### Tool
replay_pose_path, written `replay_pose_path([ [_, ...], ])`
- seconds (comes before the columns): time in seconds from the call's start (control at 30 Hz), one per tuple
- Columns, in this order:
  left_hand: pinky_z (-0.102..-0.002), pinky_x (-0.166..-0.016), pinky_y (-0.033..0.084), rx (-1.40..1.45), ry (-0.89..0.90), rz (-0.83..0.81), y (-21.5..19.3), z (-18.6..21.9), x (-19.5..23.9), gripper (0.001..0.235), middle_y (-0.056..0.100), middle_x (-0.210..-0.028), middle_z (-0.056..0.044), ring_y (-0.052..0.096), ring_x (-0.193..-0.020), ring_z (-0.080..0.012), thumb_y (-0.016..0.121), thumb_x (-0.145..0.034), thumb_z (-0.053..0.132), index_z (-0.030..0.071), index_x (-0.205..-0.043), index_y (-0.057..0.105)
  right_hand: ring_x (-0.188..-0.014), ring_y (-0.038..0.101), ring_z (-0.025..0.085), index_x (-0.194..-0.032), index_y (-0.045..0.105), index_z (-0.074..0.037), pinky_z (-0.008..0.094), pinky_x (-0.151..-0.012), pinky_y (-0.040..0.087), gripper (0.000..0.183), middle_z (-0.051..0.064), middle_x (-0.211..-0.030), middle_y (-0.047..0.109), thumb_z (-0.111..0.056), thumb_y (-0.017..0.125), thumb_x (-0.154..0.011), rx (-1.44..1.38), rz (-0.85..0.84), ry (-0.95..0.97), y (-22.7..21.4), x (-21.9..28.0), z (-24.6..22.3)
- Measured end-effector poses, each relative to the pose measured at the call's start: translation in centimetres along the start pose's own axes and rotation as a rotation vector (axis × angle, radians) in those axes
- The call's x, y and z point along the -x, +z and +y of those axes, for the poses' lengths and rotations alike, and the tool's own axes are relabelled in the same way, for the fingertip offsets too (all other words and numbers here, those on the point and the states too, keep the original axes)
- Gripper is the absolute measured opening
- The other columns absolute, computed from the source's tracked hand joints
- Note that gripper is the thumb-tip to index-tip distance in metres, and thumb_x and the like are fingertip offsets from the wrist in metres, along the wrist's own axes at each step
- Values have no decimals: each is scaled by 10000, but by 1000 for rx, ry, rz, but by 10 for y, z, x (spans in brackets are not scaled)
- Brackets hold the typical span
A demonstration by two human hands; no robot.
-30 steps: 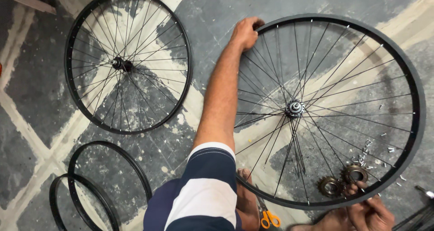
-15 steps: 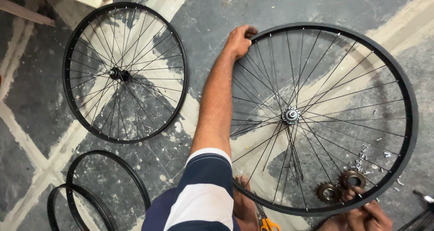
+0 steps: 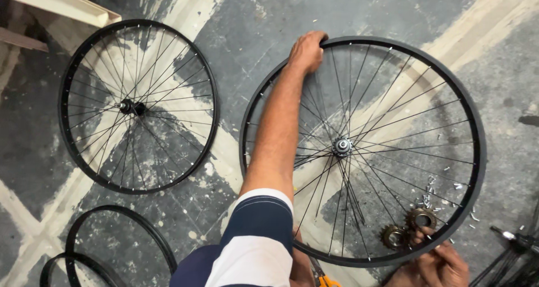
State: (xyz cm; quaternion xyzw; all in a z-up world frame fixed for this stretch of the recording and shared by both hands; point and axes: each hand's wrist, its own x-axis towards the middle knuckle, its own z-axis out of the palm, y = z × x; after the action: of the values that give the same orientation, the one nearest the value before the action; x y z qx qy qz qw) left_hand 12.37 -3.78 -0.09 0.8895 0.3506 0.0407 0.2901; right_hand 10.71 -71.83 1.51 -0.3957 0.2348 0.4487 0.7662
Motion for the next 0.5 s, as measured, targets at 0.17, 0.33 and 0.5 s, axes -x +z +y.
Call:
replay_pose_path([
  [0.17,-447,-1022,480,-137,-64,-103,10,4,-21,381,681,-1231,-149,619,-1194,-354,585,-845,17,154,-1171,725,-1212,586,415,-1299,537,225,522,-1111,393,454,333,-1284,612,-61,565,-948,-4,28,-13,-4,-1,2],
  [0.33,-445,-1008,476,-39,-25,-83,7,-2,-16,413,675,-1193,-179,619,-1154,-375,564,-844,-9,162,-1184,725,-1227,579,388,-1269,537,232,533,-1132,395,447,318,-1255,611,-46,590,-923,27,42,-10,-8,0,3],
  [0.5,-446,-1015,478,-105,-34,-13,8,16,-5,383,659,-1217,-159,597,-1165,-378,592,-842,1,146,-1178,705,-1181,595,392,-1335,538,203,507,-1101,406,556,319,-1227,629,-91,627,-872,41,59,40,-10,-2,2],
])
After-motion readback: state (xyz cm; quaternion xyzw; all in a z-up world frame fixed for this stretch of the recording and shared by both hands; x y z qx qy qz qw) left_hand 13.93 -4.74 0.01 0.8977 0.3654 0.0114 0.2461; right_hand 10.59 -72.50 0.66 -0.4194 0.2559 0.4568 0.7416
